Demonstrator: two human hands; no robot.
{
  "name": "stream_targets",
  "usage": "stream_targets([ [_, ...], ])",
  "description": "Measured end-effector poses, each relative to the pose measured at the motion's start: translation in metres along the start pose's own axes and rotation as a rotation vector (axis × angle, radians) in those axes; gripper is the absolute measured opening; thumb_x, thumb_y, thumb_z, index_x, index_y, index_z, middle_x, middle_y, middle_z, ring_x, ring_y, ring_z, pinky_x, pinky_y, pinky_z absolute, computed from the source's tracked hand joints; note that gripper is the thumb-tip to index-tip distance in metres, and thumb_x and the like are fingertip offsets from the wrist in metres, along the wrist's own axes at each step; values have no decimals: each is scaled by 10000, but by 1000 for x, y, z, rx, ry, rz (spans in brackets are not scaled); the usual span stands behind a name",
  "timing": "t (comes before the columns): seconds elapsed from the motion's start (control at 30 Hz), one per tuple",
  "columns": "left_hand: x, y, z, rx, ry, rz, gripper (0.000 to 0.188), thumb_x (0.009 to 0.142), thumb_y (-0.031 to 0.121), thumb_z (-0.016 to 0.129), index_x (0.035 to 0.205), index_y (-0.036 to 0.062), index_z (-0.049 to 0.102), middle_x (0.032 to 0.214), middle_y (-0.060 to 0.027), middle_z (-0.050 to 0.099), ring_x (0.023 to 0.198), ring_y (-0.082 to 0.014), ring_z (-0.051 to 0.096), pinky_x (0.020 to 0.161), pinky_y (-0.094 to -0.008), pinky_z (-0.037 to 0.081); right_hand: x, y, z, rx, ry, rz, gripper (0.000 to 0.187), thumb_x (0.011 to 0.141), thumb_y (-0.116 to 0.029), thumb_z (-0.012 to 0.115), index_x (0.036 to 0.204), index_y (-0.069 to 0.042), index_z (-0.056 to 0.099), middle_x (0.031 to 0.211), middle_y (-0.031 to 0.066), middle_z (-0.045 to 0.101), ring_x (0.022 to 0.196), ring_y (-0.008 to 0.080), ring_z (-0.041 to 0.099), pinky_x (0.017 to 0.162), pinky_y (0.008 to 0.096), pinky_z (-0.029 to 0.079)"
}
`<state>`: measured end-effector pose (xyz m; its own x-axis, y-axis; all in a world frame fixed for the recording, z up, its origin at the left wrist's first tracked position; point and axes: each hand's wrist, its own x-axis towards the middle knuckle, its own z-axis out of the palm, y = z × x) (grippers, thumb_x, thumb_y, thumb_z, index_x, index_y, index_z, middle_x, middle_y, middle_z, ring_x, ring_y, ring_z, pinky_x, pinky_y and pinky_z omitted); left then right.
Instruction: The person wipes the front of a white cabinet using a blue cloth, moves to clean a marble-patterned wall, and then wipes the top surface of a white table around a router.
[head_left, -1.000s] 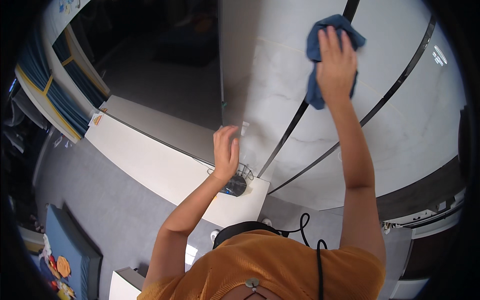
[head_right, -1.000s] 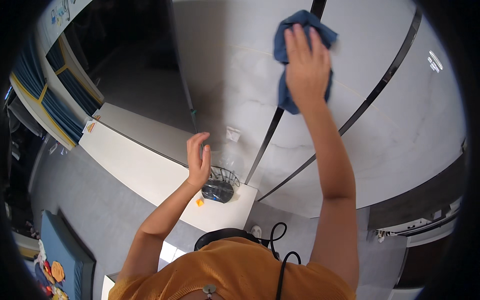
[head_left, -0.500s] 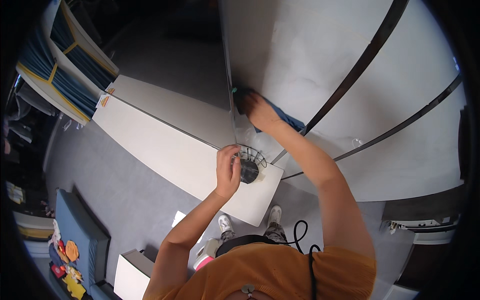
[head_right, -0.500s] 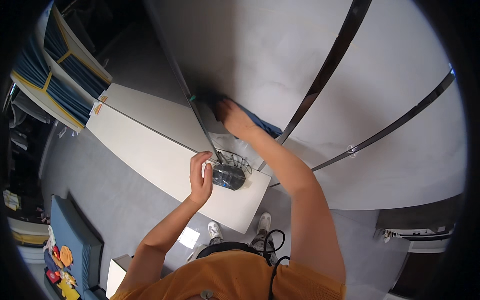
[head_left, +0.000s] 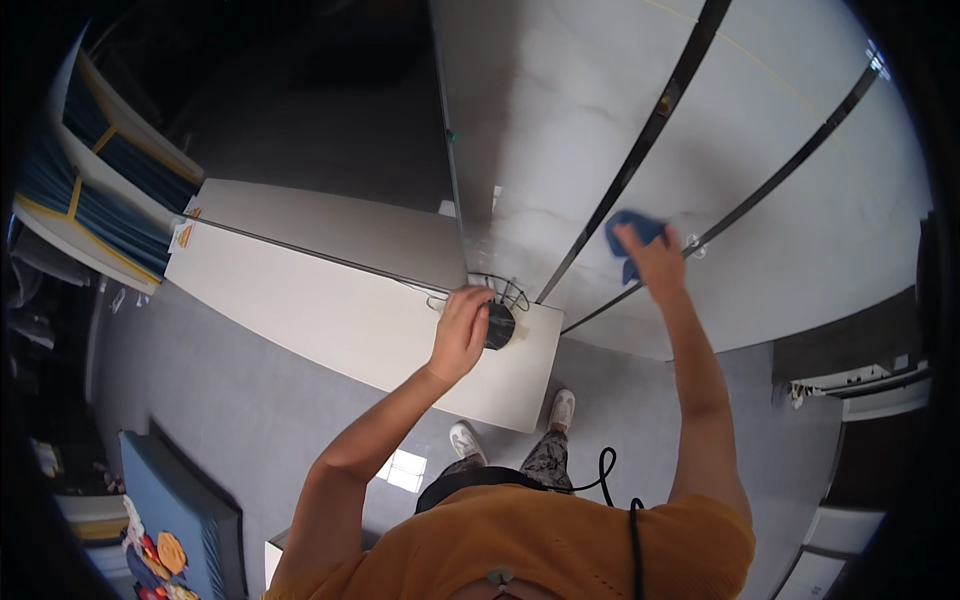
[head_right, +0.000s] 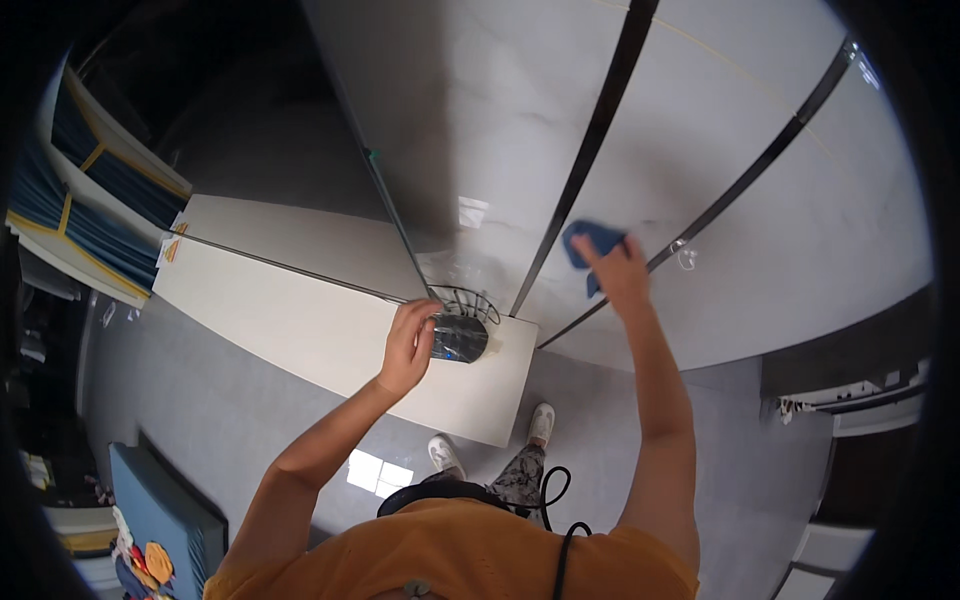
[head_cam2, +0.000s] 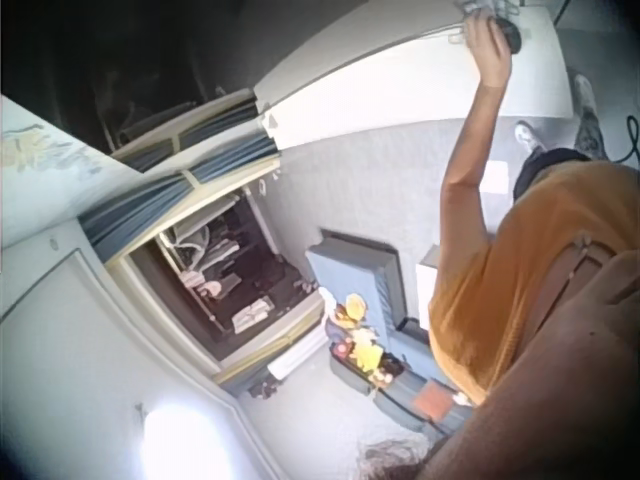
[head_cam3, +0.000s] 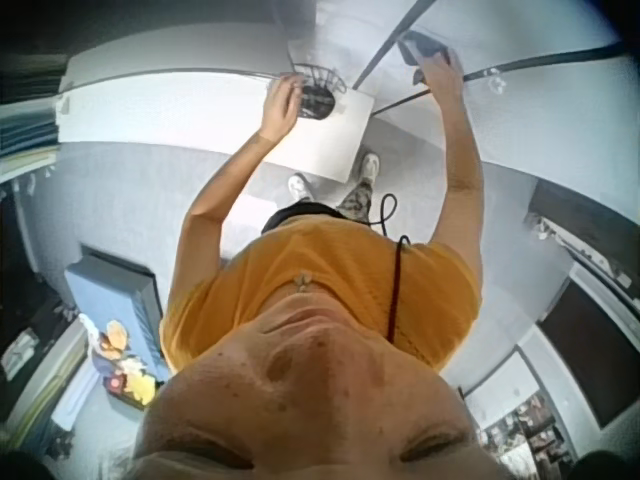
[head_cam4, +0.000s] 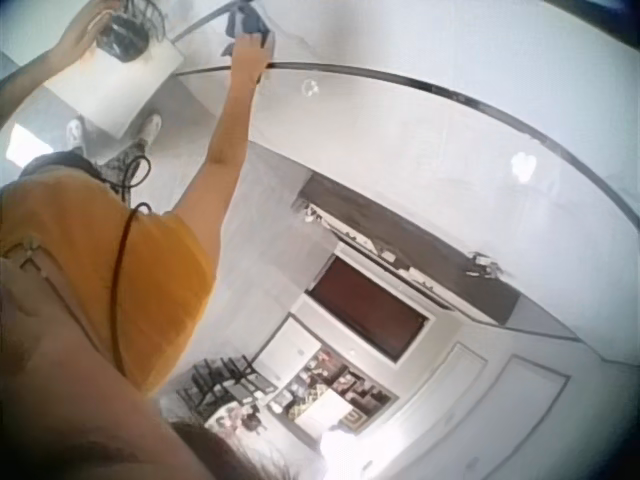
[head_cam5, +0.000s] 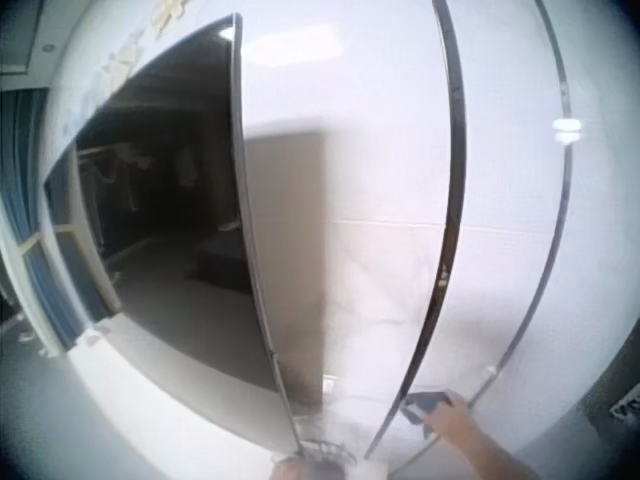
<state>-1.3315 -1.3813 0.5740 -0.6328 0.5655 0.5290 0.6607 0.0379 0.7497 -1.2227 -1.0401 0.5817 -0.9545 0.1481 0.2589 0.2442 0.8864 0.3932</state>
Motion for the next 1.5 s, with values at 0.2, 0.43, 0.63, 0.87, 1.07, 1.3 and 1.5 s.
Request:
stream_targets([
  [0.2, 27, 0, 14, -36, 96, -33, 221, 893, 13, 469, 1099, 1, 550, 1081, -154, 547, 962, -274, 536, 834, -309, 436, 83, 27, -117, -95, 836, 282, 523, 750, -40, 546, 1253, -183, 536, 1294, -12, 510, 1076, 256, 528, 928, 491, 363],
  [0.43, 8, -3, 49, -38, 177, -186, 213, 895, 18, 467, 1089, -2, 553, 1084, -160, 548, 977, -300, 531, 849, -331, 433, 138, -59, -90, 101, 737, -167, 476, 779, -125, 512, 1255, -105, 521, 1138, 0, 566, 1073, 197, 513, 932, 401, 378],
  [0.63, -24, -5, 65, 93, 312, -262, 207, 890, 7, 473, 1080, 0, 554, 1056, -152, 552, 957, -286, 537, 855, -331, 432, 107, -100, 4, 45, 389, -645, 306, 823, -149, 478, 1102, -85, 587, 940, 8, 578, 1032, 162, 489, 1049, 329, 273],
  [0.87, -33, 7, 84, 115, 360, -288, 207, 896, 15, 468, 1086, 8, 550, 1033, -151, 551, 926, -281, 541, 830, -324, 435, 12, -13, 71, -149, 194, -811, 282, 785, -142, 512, 1052, -99, 594, 936, -7, 578, 1049, 133, 487, 1093, 323, 231],
  [1.07, 32, 28, 71, 94, 308, -181, 205, 905, 26, 462, 1090, 3, 547, 1034, -159, 548, 932, -291, 524, 823, -330, 420, -25, 96, -29, -98, 301, -260, 463, 801, -120, 513, 1255, -217, 525, 1018, -16, 600, 881, 171, 566, 979, 437, 357],
  [1.3, 103, 51, 65, 67, 255, 14, 224, 902, 38, 458, 1105, 11, 548, 1051, -158, 550, 968, -290, 519, 867, -343, 415, 53, 139, -162, 65, 888, 408, 658, 742, -63, 552, 1367, -204, 406, 1447, 59, 345, 1327, 340, 290, 1020, 512, 233],
  [1.5, 128, 58, 56, 24, 249, 78, 222, 893, 24, 460, 1092, 4, 557, 1059, -155, 558, 988, -292, 525, 881, -347, 415, 110, 32, -162, 63, 812, 63, 456, 776, -143, 542, 1232, -153, 546, 1263, -1, 522, 1181, 219, 475, 952, 413, 367],
])
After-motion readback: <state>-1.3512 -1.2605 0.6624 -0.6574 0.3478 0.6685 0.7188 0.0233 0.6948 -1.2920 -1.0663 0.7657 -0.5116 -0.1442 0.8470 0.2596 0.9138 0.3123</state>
